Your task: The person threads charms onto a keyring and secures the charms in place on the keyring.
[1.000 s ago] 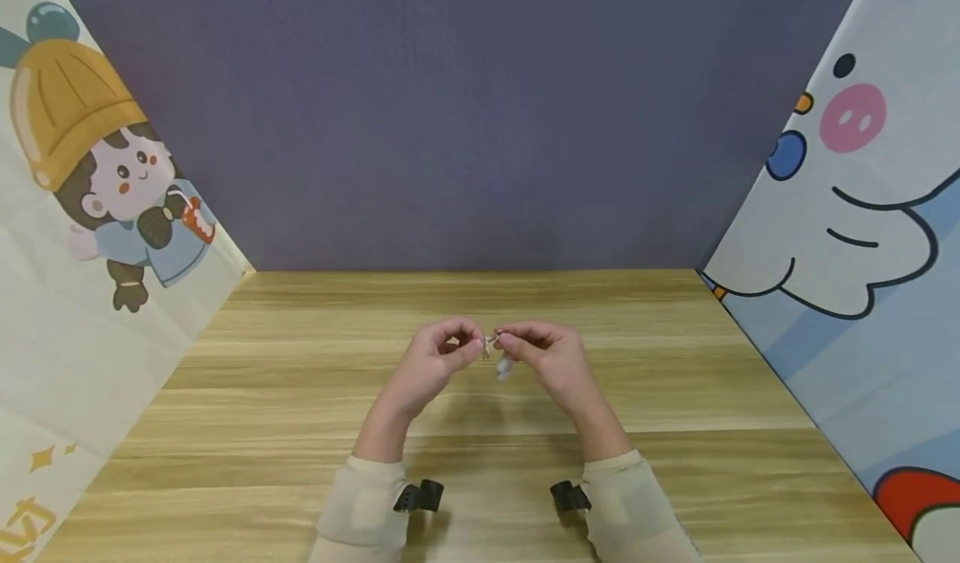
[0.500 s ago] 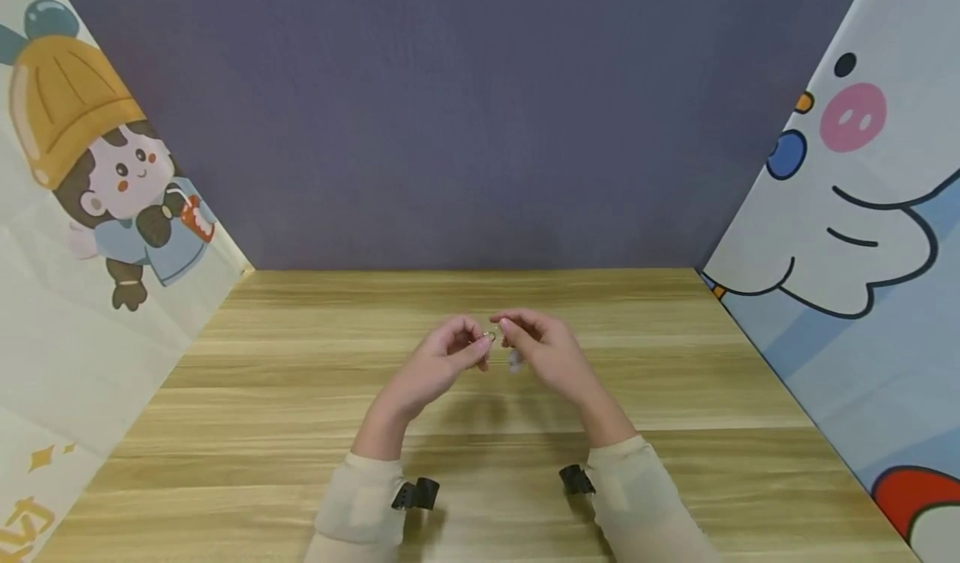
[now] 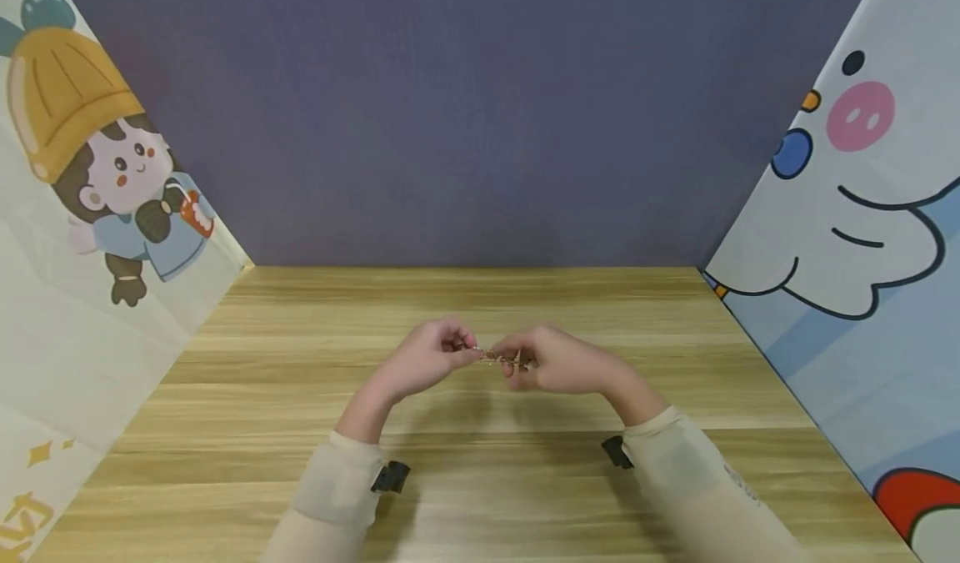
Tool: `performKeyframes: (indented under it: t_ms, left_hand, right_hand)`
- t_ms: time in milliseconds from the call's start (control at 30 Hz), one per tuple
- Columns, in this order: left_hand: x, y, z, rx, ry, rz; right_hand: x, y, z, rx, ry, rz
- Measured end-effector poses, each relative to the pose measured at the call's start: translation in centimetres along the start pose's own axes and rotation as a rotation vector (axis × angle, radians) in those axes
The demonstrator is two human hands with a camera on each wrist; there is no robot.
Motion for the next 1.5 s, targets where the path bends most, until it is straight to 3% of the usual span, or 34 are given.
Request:
performKeyframes:
  t_ms: [167, 300, 600, 700, 833, 1033, 1133, 1400, 1500]
  left_hand:
    - [-0.2, -1.1, -0.3, 0.187, 0.04, -0.051]
    - [-0.2, -1.4, -0.9, 0.297, 0.099, -0.05]
    - [-0.1, -1.0, -1.5, 0.335, 0.154, -0.025]
    - [0.0, -0.8, -1.4, 0.33, 0.127, -0.004]
    - [0.3, -0.5, -0.7, 0.318, 0.032, 0.057]
    - [0.5, -1.1, 0.0, 0.34, -0.069, 0.018]
    - [0.6, -1.0, -0.1, 0.348, -0.075, -0.005]
    - [0.8, -0.8, -0.3, 0.347, -0.081, -0.021]
    - [0.9, -0.8, -0.4, 0.345, -0.058, -0.039]
  right_hand:
    - [-0.8, 0.1, 0.1, -0.039, 0.088, 0.0]
    - [-1.4, -0.2, 0.6, -0.07, 0.117, -0.023]
    - [-2.5, -1.2, 1.1, -0.181, 0.14, -0.05]
    - [-2.9, -1.9, 1.3, -0.2, 0.123, -0.087]
    - [-3.2, -2.3, 1.9, -0.244, 0.063, -0.125]
    - [-3.4, -1.8, 2.7, -0.325, -0.006, -0.054]
    - [-3.4, -1.6, 2.8, -0.342, -0.022, -0.02]
    - [-3.7, -2.2, 3.5, -0.385, -0.063, -0.035]
    - [-3.7, -2.4, 3.9, -0.392, -0.093, -0.001]
Point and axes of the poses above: each hand's wrist, its own x-axis towards the middle knuckle, its own z-axis out of the back of the hand, y = z × x, the point moved 10 cm from there along x, towards the middle knuckle, and after that the axes turned 15 degrees about z, right-handed, at the moved point
